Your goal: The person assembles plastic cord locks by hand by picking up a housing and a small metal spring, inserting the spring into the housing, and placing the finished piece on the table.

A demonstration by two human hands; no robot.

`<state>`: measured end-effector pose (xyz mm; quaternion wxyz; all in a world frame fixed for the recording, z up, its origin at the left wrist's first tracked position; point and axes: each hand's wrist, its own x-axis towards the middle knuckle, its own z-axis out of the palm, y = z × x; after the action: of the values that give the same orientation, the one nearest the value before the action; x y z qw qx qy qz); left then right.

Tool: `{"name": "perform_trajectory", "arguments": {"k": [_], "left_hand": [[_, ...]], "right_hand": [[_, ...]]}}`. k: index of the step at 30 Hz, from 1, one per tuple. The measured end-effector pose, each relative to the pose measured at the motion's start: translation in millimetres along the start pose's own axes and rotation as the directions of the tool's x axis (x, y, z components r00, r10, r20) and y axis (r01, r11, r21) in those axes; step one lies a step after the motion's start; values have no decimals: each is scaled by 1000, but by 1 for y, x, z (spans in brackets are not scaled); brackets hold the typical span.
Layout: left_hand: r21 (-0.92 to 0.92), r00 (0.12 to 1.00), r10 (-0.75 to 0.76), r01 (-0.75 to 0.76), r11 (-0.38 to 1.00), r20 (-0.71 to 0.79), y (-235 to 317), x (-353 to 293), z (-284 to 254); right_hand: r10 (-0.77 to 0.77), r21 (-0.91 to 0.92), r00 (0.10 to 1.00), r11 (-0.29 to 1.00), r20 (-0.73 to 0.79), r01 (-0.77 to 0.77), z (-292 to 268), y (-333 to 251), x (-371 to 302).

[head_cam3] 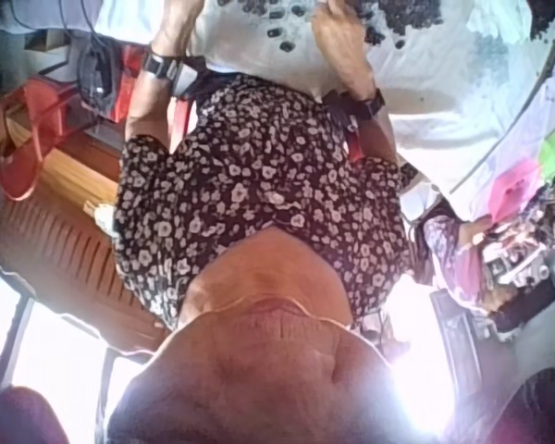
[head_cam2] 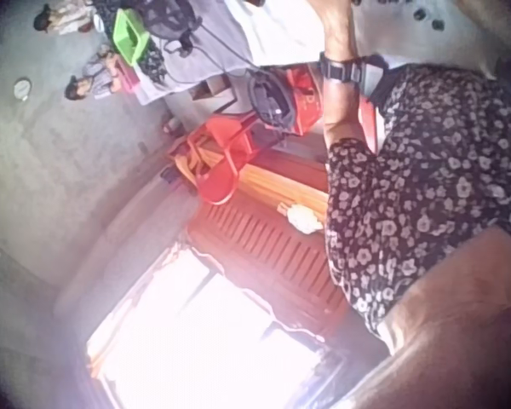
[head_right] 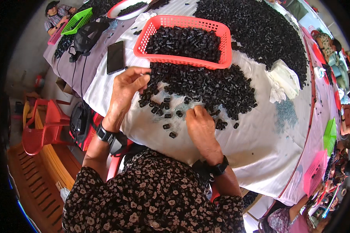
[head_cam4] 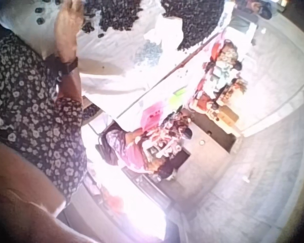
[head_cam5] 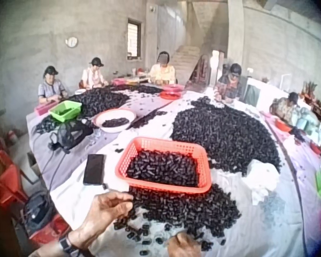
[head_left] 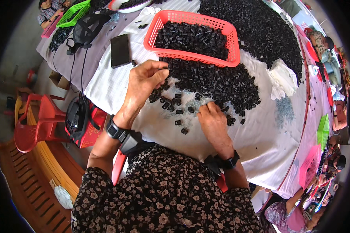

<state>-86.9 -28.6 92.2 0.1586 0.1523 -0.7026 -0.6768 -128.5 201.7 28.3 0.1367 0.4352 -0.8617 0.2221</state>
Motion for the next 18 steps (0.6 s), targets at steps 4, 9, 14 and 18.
{"name": "perform_trajectory", "arguments": {"k": [4,9,14,18], "left_hand": [[217,983,186,-182,959,3,-1,42,5],[399,935,353,-314,861,-26,-9,98,10],[518,930,364,-286,806,-53,-7,109,7],[489,919,395,-343,802,-3,-3,58,2]], "right_hand": [[-91,-29,995,995,27,92,4,0,2],[134,219,990,966,44,-140,-6,-5,-2],[256,398,959,897,-119,-191,-18,-4,1],[447,591,893,706,57,-391,-25,6,-11]]}}
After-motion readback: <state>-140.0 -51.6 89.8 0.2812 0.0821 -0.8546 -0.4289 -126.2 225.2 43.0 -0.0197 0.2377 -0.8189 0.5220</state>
